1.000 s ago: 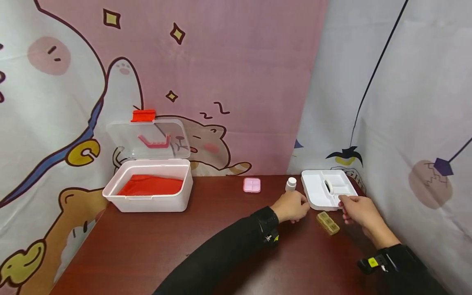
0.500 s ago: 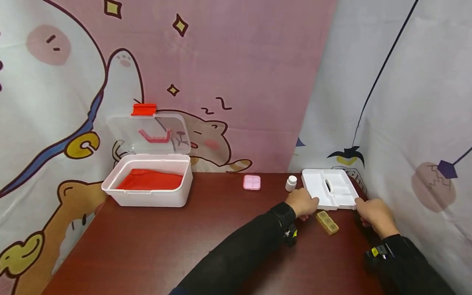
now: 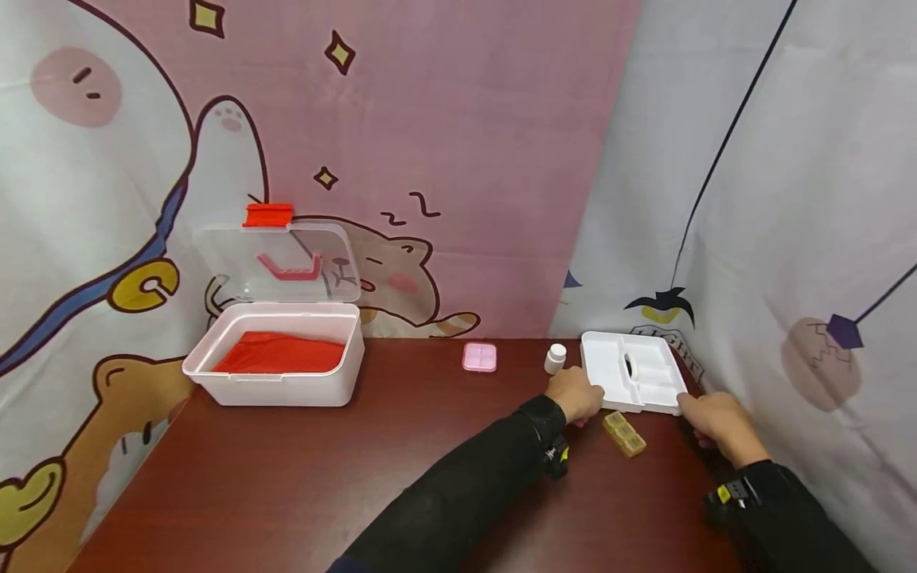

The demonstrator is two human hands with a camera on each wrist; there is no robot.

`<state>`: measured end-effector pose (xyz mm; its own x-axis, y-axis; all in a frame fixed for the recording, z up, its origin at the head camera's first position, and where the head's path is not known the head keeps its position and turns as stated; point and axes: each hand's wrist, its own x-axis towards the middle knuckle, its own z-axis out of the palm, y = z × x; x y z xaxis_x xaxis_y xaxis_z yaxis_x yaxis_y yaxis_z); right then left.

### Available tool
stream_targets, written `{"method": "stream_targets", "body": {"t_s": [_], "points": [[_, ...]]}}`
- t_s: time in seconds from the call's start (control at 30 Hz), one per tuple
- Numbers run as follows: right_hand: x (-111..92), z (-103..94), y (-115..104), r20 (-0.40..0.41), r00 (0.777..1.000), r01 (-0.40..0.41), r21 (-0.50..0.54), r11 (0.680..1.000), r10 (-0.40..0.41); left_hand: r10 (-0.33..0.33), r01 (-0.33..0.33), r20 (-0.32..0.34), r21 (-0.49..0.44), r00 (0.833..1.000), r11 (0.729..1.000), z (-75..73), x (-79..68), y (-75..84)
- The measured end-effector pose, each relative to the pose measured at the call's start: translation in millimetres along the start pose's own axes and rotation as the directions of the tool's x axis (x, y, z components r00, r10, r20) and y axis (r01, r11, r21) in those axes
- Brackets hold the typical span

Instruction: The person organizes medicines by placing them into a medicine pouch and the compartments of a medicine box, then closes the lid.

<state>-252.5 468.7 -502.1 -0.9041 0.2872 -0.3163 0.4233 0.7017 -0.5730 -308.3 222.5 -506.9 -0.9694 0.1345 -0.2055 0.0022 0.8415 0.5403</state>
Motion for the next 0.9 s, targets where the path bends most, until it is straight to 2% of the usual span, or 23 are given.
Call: {"method": "stream_targets", "body": {"t_s": [0.1, 0.2, 0.27, 0.37, 0.43, 0.5, 0.6, 0.67, 0.73, 0.8, 0.9], "points": [[-9, 0.7, -2, -0.052, 0.998, 0.041, -0.002, 0.999, -0.041, 0.029, -0.028, -0.025, 0.021, 0.999, 0.999, -2.7, 0.8, 2.0], [-21, -3.0, -7, -0.127, 0.989, 0.071, -0.057, 0.996, -0.077, 0.091, -0.090, -0.040, 0.026, 0.995, 0.996, -11.4, -2.2, 4.8], [-30, -7.8, -11, -0.182, 0.980, 0.067, -0.092, 0.994, -0.083, 0.130, -0.129, -0.050, 0.016, 0.990, 0.992, -19.6, -7.3, 6.5], [-44, -15.3, -19, -0.268, 0.957, 0.071, -0.137, 0.988, -0.106, 0.201, -0.202, -0.077, -0.008, 0.977, 0.979, -41.0, -23.3, 7.4], [-55, -19.0, -24, -0.316, 0.938, 0.105, -0.142, 0.984, -0.146, 0.263, -0.265, -0.102, -0.009, 0.960, 0.964, -57.9, -36.0, 6.1], [-65, -21.7, -30, -0.357, 0.915, 0.146, -0.148, 0.978, -0.190, 0.335, -0.338, -0.129, -0.006, 0.933, 0.941, -75.1, -48.2, 3.2], [-81, -21.9, -39, -0.386, 0.893, 0.186, -0.153, 0.971, -0.232, 0.445, -0.446, -0.174, 0.032, 0.879, 0.894, -96.3, -63.0, -5.5], [-91, -19.7, -48, -0.389, 0.889, 0.196, -0.158, 0.968, -0.244, 0.501, -0.502, -0.195, 0.048, 0.843, 0.864, -108.6, -71.4, -15.1], [-99, -14.2, -58, -0.375, 0.892, 0.206, -0.157, 0.966, -0.251, 0.533, -0.536, -0.204, 0.046, 0.821, 0.843, -118.9, -78.2, -28.3], [-108, -5.8, -69, -0.352, 0.897, 0.227, -0.153, 0.962, -0.268, 0.544, -0.549, -0.200, 0.032, 0.815, 0.835, -128.6, -84.2, -44.7], [-119, 11.1, -88, -0.302, 0.906, 0.268, -0.130, 0.955, -0.296, 0.538, -0.544, -0.172, 0.009, 0.825, 0.839, -140.8, -92.6, -73.7]]}}
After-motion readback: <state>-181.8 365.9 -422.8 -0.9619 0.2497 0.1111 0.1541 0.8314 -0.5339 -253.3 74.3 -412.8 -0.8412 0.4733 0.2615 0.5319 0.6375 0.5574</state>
